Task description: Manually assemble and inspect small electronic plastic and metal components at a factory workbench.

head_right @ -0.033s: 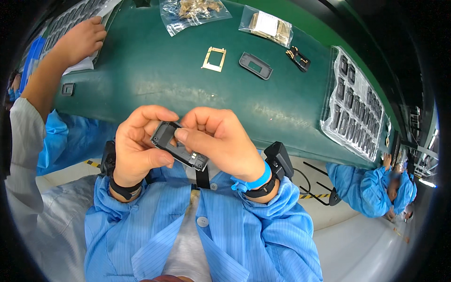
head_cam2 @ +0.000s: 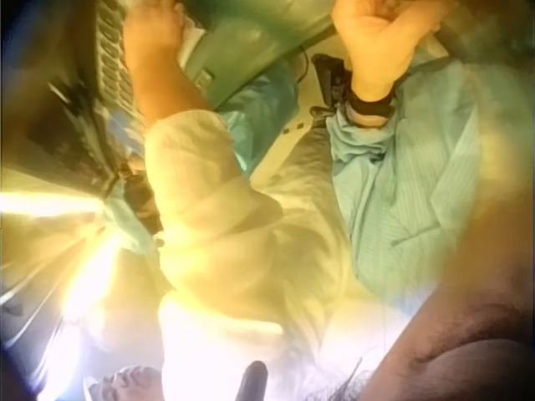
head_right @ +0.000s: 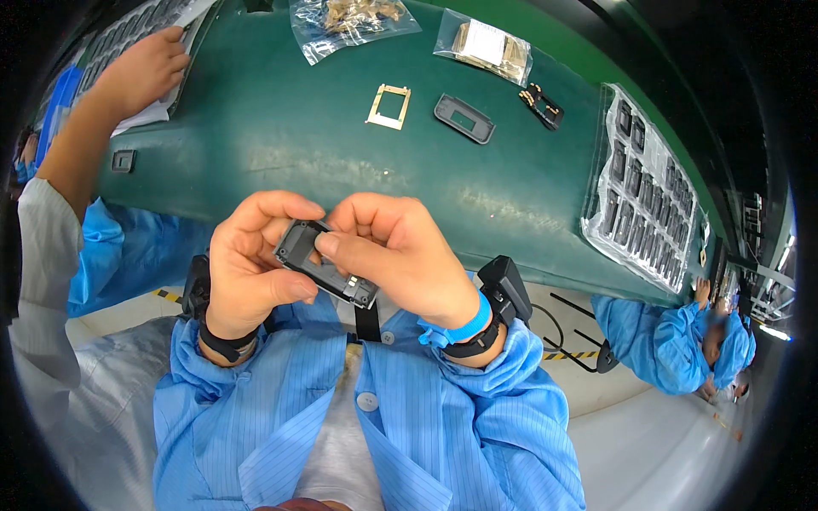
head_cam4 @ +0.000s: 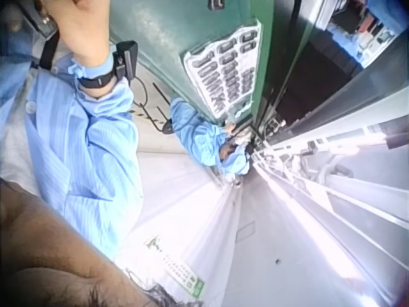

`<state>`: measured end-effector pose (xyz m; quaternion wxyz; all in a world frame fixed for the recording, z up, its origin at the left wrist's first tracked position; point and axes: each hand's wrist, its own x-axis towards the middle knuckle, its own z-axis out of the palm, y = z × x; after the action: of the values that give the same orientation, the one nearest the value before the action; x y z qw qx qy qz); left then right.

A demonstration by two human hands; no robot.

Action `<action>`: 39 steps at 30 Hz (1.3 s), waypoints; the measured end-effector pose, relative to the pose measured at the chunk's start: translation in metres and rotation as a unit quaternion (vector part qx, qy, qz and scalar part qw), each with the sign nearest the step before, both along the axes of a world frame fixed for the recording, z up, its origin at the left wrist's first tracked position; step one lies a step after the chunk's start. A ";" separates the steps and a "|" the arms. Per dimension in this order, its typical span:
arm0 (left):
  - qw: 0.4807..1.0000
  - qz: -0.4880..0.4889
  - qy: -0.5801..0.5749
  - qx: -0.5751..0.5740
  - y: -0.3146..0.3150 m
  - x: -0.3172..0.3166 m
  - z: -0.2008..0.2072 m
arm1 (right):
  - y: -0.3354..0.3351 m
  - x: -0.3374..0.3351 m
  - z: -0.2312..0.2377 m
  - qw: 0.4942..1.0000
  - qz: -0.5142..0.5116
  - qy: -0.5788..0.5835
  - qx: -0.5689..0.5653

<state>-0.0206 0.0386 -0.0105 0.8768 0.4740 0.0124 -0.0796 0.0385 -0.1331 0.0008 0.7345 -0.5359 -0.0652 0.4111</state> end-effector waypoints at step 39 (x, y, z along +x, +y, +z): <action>0.978 0.022 -0.126 0.163 0.000 -0.010 -0.015 | 0.013 -0.001 -0.012 0.997 -0.009 0.069 0.010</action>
<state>-0.0304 0.0382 -0.0257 0.7839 0.6164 -0.0746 0.0035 0.0376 -0.1201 -0.0110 0.7463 -0.4991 -0.0135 0.4402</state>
